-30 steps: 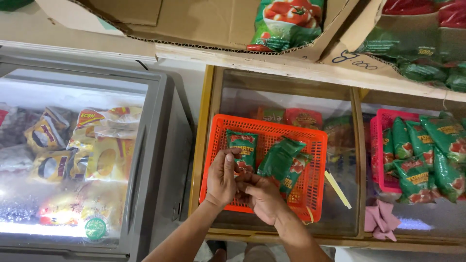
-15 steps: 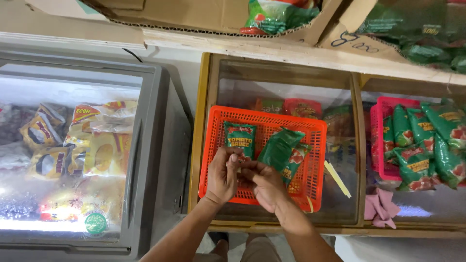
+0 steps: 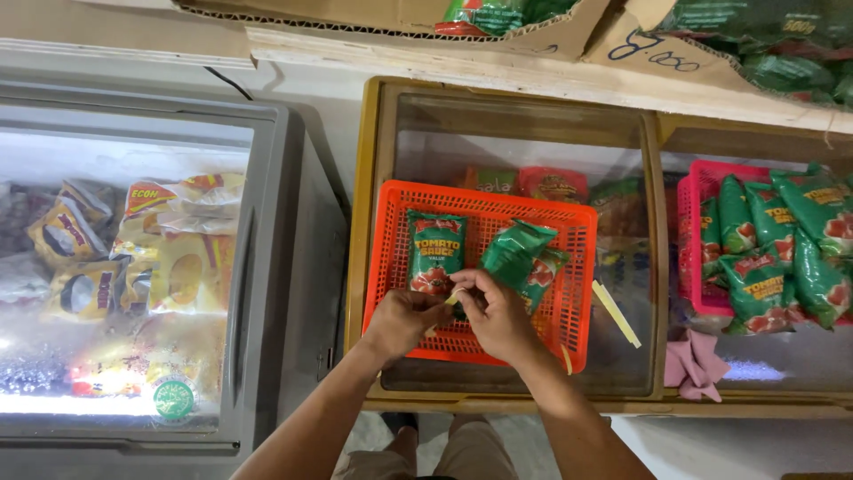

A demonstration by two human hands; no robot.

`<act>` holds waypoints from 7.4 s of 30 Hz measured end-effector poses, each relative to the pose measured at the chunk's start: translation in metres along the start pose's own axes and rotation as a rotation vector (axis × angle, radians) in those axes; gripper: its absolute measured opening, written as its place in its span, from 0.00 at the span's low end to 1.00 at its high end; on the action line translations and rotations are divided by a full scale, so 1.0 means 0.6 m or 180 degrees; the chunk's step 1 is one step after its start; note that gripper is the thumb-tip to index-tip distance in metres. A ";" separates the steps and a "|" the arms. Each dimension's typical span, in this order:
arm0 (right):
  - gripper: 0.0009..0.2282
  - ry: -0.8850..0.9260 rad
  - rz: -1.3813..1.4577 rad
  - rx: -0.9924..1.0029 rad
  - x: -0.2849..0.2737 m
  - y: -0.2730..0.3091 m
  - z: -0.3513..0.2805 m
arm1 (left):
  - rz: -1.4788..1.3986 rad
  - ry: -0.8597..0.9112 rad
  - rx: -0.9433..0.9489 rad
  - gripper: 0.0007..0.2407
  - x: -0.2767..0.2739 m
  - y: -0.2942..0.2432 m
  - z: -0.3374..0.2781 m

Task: Organizing and stocking tomato sauce packets from a basket into a cardboard display box on a grocery store shelf.

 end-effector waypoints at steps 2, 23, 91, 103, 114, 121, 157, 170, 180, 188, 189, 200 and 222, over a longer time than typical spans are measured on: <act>0.10 -0.0019 -0.0113 0.0171 0.003 0.006 -0.002 | -0.0241 -0.0047 0.0049 0.13 -0.001 0.030 0.014; 0.09 -0.0855 -0.0678 -0.0841 0.023 0.011 -0.038 | -0.0561 -0.0614 0.0562 0.21 0.006 0.025 0.024; 0.10 -0.0630 0.0482 0.1471 0.021 -0.126 0.129 | 0.1822 -0.0811 0.0371 0.31 0.017 0.063 0.078; 0.04 -0.0696 0.1690 -0.0057 -0.046 0.017 0.167 | -0.0557 -0.1113 0.1976 0.26 -0.020 -0.037 0.069; 0.06 -0.0997 0.1010 -0.0716 -0.163 0.354 0.161 | -0.0476 -0.1519 0.3129 0.31 -0.077 -0.300 -0.027; 0.11 -0.1730 0.0024 -0.0645 -0.193 0.567 0.209 | 0.0172 -0.2276 0.3201 0.27 -0.129 -0.526 -0.114; 0.06 -0.1823 -0.0932 -0.2469 -0.127 0.473 0.120 | 0.2010 -0.3066 0.4100 0.08 -0.125 -0.513 -0.137; 0.19 -0.1546 -0.1199 -0.0366 -0.023 -0.011 0.060 | 0.0996 -0.1248 0.1531 0.10 0.048 -0.165 0.024; 0.32 -0.1763 -0.1519 0.1580 -0.039 -0.124 0.034 | 0.1191 -0.0663 -0.0205 0.22 0.064 0.069 0.099; 0.12 -0.1216 -0.1004 0.1254 0.040 -0.068 0.068 | 0.0032 -0.1916 0.0651 0.15 0.032 0.000 0.037; 0.10 -0.0891 -0.0828 0.0946 0.056 -0.041 0.065 | -0.0342 -0.2163 0.0713 0.15 0.020 0.004 0.034; 0.24 -0.1546 -0.1706 -0.0341 0.072 -0.093 0.032 | -0.0567 -0.1869 0.0776 0.20 -0.022 0.068 0.032; 0.07 0.0405 0.2950 0.2160 0.062 -0.080 -0.047 | 0.0187 -0.1366 0.2281 0.15 0.042 0.023 -0.027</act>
Point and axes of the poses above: each hand's wrist, its own z-axis towards the middle knuckle, its own x-axis out of the palm, y = z × x, the point moved 2 cm from there along z, towards the middle knuckle, and after that the axes turned 8 degrees about x, right-handed, at the moved point
